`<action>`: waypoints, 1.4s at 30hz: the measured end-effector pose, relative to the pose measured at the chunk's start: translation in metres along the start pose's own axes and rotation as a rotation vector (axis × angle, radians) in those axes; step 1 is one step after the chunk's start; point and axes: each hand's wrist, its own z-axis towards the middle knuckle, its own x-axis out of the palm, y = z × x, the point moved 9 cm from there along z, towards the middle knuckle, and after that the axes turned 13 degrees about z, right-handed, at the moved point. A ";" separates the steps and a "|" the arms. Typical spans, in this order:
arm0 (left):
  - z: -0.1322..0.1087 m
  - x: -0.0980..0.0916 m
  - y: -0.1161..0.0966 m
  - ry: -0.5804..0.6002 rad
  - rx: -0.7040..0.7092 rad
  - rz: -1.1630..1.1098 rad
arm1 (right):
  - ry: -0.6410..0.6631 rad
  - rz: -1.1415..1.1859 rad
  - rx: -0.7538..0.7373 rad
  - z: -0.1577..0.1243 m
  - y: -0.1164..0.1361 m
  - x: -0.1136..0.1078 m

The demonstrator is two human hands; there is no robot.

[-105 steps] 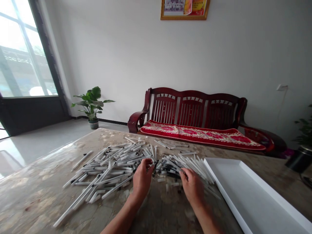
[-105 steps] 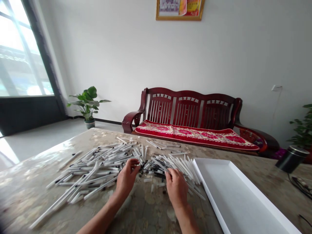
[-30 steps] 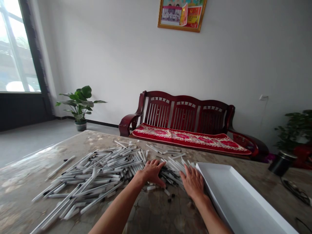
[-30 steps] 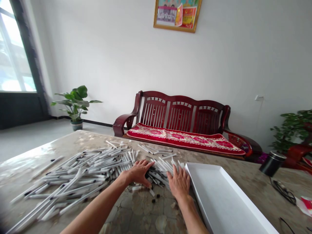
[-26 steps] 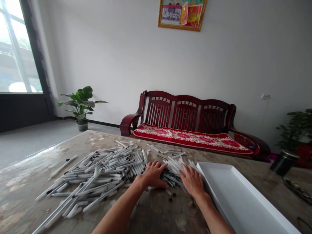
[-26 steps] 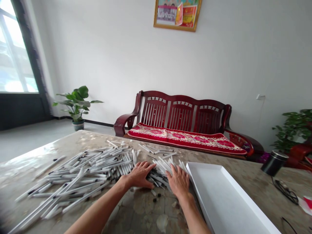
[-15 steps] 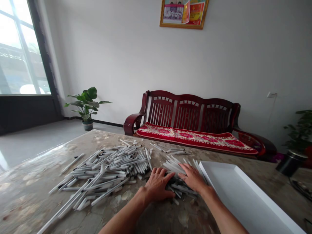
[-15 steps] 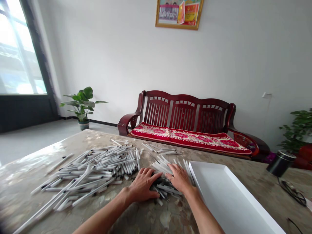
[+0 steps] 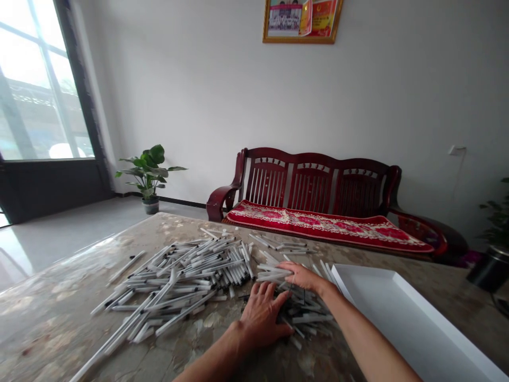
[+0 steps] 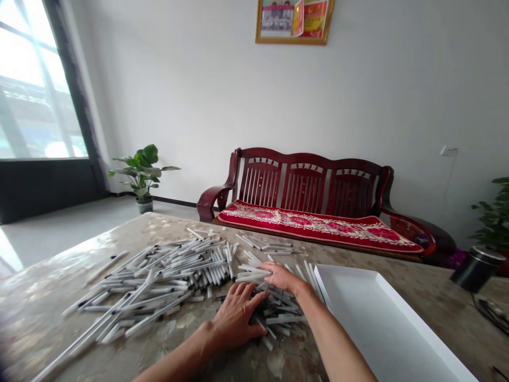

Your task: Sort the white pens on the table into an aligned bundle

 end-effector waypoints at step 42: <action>-0.052 0.025 0.007 0.190 -0.210 -0.030 | -0.248 -0.248 0.080 0.011 0.003 0.012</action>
